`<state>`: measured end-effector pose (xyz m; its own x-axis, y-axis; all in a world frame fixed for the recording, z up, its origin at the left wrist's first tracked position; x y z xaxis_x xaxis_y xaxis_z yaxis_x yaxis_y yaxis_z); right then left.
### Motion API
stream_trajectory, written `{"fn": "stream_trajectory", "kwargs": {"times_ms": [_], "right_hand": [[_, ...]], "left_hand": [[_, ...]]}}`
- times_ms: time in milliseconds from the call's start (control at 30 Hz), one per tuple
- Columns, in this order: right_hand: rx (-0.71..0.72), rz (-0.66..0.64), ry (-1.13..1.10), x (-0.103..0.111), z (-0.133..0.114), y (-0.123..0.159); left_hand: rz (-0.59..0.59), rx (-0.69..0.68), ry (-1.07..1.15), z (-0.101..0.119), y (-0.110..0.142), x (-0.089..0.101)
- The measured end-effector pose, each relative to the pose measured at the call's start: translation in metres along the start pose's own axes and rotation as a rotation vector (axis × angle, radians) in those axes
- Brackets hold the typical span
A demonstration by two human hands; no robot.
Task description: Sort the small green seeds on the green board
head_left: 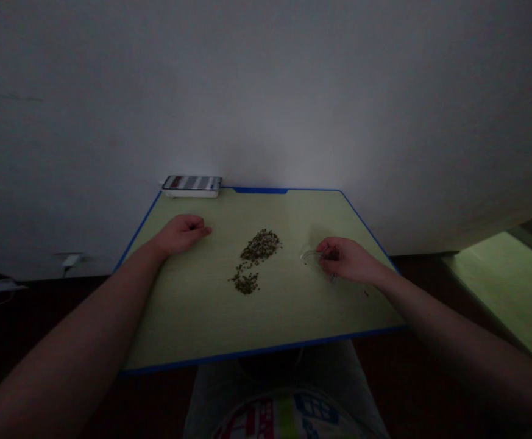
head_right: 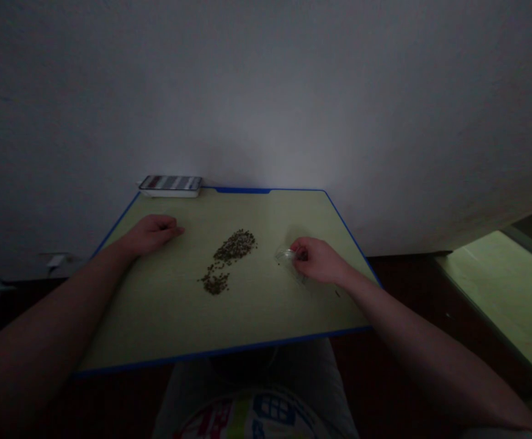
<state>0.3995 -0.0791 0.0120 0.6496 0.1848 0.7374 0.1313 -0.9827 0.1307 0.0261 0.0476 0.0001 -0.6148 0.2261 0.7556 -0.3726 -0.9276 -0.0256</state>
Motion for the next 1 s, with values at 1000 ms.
{"fn": "stream_trajectory", "kwargs": {"times_ms": [1000], "right_hand": [[0.031, 0.085, 0.035, -0.025, -0.018, 0.032]], "left_hand": [[0.0, -0.001, 0.02, -0.001, 0.0, -0.001]]}}
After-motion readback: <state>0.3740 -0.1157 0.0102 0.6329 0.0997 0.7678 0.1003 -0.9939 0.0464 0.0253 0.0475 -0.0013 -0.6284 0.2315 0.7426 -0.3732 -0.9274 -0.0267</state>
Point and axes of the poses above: each hand's wrist, its own y-axis away from the middle knuckle, its own x-axis out of the back of the hand, z = x × y, the point moved 5 cm from there along -y, towards the middle knuckle, and after that the axes turned 1 degree about -y, right-handed, at the moved point
